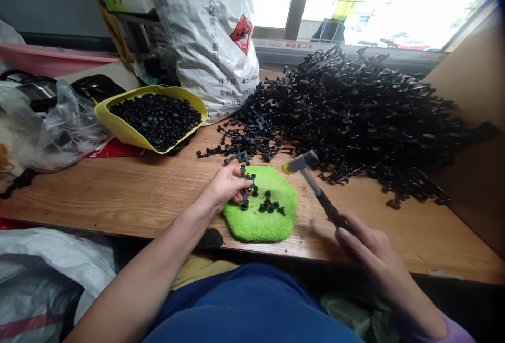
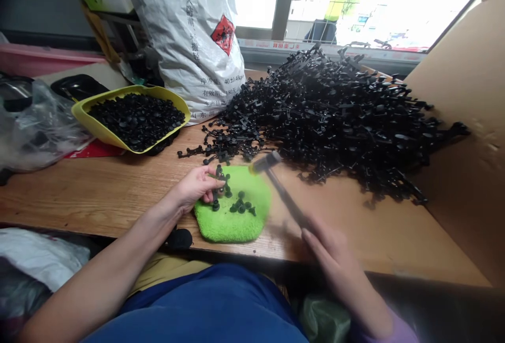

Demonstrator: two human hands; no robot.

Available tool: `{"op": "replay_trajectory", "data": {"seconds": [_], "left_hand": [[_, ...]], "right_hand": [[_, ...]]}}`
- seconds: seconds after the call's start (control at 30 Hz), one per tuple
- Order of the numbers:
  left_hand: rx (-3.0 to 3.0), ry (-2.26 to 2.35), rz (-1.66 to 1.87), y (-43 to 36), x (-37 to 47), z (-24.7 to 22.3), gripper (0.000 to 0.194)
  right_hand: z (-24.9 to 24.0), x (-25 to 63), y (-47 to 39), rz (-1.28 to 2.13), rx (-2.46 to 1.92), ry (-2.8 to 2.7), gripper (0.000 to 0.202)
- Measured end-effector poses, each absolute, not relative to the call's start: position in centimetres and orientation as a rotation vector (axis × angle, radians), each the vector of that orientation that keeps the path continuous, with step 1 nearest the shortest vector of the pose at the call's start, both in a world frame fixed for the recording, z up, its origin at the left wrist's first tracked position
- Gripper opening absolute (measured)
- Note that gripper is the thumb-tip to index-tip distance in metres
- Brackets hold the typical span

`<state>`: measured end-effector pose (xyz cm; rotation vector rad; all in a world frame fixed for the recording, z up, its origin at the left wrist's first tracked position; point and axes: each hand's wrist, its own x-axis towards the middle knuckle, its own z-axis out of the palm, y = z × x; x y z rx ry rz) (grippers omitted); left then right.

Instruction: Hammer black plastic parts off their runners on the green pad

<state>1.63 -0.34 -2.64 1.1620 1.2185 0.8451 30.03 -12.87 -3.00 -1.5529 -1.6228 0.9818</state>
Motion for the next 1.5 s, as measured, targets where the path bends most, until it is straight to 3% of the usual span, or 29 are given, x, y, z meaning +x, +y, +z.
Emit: {"op": "replay_trajectory", "data": {"seconds": [0.1,0.27,0.5,0.9,1.23,1.37,1.5], "left_hand": [[1.161,1.231,0.836,-0.5,1.8,-2.4,0.024],[1.140,1.235,0.838,-0.6,2.0,-1.9,0.020],[1.130,1.211,0.894,-0.8,2.1,-1.9,0.022],[1.160,1.129,0.927,-0.6,1.7,-3.1,0.029],[1.167,1.137,0.908,-0.8,1.9,-2.8,0.027],[1.173,1.105,0.916,-0.8,1.8,-2.9,0.030],[1.178,1.114,0.942,-0.8,1.8,-2.9,0.031]], "right_hand": [[-2.1,29.1,-12.5,0.731,-1.555,-1.902,0.020],[-1.8,28.0,-11.8,0.628,-1.530,-2.155,0.021],[-1.5,27.8,-11.8,0.307,-1.544,-2.149,0.018],[-1.4,27.8,-11.5,0.294,-1.624,-2.378,0.019],[-1.1,27.2,-11.6,0.353,-1.589,-2.357,0.016],[-1.0,27.4,-11.8,0.219,-1.498,-2.180,0.015],[-1.4,28.1,-12.0,0.207,-1.625,-2.413,0.012]]}}
